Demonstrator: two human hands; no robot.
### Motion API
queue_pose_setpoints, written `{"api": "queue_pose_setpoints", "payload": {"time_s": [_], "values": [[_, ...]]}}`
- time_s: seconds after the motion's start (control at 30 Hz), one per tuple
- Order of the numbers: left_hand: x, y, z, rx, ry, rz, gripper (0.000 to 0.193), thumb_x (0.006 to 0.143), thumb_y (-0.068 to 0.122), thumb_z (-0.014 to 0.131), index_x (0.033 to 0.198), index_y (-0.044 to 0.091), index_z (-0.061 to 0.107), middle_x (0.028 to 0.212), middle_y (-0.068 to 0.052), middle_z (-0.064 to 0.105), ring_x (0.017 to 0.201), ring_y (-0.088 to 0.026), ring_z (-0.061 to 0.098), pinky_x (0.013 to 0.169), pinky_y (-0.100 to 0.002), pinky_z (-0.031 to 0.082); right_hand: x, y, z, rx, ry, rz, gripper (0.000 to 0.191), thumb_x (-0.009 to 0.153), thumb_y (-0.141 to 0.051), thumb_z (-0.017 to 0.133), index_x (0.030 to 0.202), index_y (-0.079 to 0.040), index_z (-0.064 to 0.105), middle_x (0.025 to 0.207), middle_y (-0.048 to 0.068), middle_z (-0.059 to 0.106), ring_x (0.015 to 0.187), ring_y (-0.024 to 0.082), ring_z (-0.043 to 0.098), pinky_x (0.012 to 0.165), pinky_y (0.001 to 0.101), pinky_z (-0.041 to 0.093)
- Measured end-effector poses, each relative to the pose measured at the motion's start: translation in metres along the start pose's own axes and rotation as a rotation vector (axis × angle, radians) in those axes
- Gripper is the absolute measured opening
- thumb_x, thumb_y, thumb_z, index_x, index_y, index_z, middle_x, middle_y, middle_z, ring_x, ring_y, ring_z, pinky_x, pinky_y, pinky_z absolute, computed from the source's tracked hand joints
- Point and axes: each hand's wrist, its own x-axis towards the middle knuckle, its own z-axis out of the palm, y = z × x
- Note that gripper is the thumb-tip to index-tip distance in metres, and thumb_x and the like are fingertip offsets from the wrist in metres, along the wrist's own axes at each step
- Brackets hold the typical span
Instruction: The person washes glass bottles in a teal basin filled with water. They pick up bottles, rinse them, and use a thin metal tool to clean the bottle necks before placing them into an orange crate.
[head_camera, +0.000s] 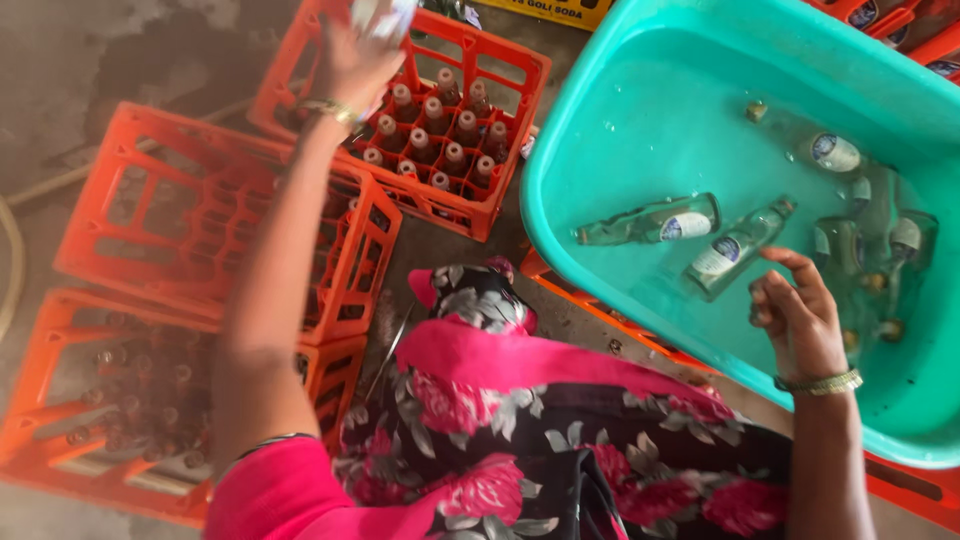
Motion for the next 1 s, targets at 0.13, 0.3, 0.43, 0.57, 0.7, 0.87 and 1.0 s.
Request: {"api": "queue_pose_setpoints", "payload": {"time_s": [0.13, 0.3, 0.43, 0.57, 0.7, 0.87, 1.0], "values": [[0.002, -0.038, -0.034, 0.294, 0.086, -0.221, 0.051, 0.094, 0.025, 0.075, 0.129, 0.007, 0.042, 0.086, -0.005, 0.059, 0.063, -0.012, 0.053, 0.051, -0.026, 0.045, -0.001, 0.011, -0.004, -0.081, 0.023, 0.046, 0.030, 0.108, -0.015, 0.058, 0.136, -0.005, 0.055, 0.089, 0.001, 0.056, 0.072, 0.007, 0.048, 0.063, 0.0227, 0.041], [0.036, -0.095, -0.030, 0.641, 0.213, -0.268, 0.050, 0.094, 0.027, 0.075, 0.129, 0.008, 0.045, 0.092, -0.007, 0.059, 0.070, -0.015, 0.053, 0.056, -0.029, 0.045, 0.001, 0.013, 0.007, -0.210, 0.081, 0.104, 0.033, 0.106, -0.015, 0.058, 0.138, -0.004, 0.057, 0.091, 0.002, 0.058, 0.073, 0.009, 0.049, 0.064, 0.0229, 0.040], [0.061, -0.129, -0.020, 0.851, 0.254, -0.246, 0.049, 0.093, 0.028, 0.074, 0.130, 0.008, 0.047, 0.096, -0.008, 0.059, 0.076, -0.018, 0.053, 0.060, -0.032, 0.045, 0.003, 0.004, 0.018, -0.266, 0.105, 0.144, 0.035, 0.105, -0.015, 0.056, 0.137, -0.004, 0.056, 0.089, 0.002, 0.058, 0.076, 0.009, 0.050, 0.067, 0.0247, 0.042], [0.087, -0.133, -0.027, 0.998, 0.244, -0.130, 0.049, 0.093, 0.029, 0.074, 0.130, 0.009, 0.049, 0.100, -0.010, 0.060, 0.081, -0.020, 0.054, 0.064, -0.034, 0.045, 0.000, -0.013, 0.008, -0.369, 0.037, -0.016, 0.035, 0.105, -0.015, 0.059, 0.138, -0.004, 0.056, 0.085, 0.003, 0.055, 0.078, 0.010, 0.051, 0.072, 0.0254, 0.042], [0.104, -0.129, -0.028, 1.104, 0.157, -0.118, 0.048, 0.092, 0.030, 0.074, 0.130, 0.010, 0.052, 0.104, -0.011, 0.060, 0.086, -0.023, 0.054, 0.068, -0.037, 0.045, -0.001, -0.026, -0.019, -0.282, 0.282, 0.015, 0.028, 0.108, -0.017, 0.061, 0.133, -0.006, 0.058, 0.092, 0.001, 0.061, 0.075, 0.007, 0.054, 0.068, 0.0221, 0.045], [0.094, -0.143, 0.007, 1.209, -0.001, -0.183, 0.048, 0.092, 0.032, 0.074, 0.130, 0.010, 0.054, 0.109, -0.013, 0.060, 0.093, -0.026, 0.054, 0.073, -0.040, 0.046, -0.006, -0.030, -0.049, -0.210, 0.385, -0.051, 0.026, 0.109, -0.019, 0.064, 0.132, -0.008, 0.060, 0.092, -0.001, 0.063, 0.072, 0.005, 0.056, 0.063, 0.0176, 0.043], [0.076, -0.141, 0.025, 1.249, -0.061, -0.214, 0.048, 0.091, 0.033, 0.074, 0.131, 0.011, 0.057, 0.113, -0.014, 0.060, 0.098, -0.028, 0.054, 0.077, -0.042, 0.046, -0.011, -0.030, -0.084, -0.364, 0.485, -0.086, 0.024, 0.107, -0.019, 0.065, 0.128, -0.008, 0.062, 0.093, -0.001, 0.065, 0.074, 0.005, 0.060, 0.067, 0.0185, 0.050]]}}
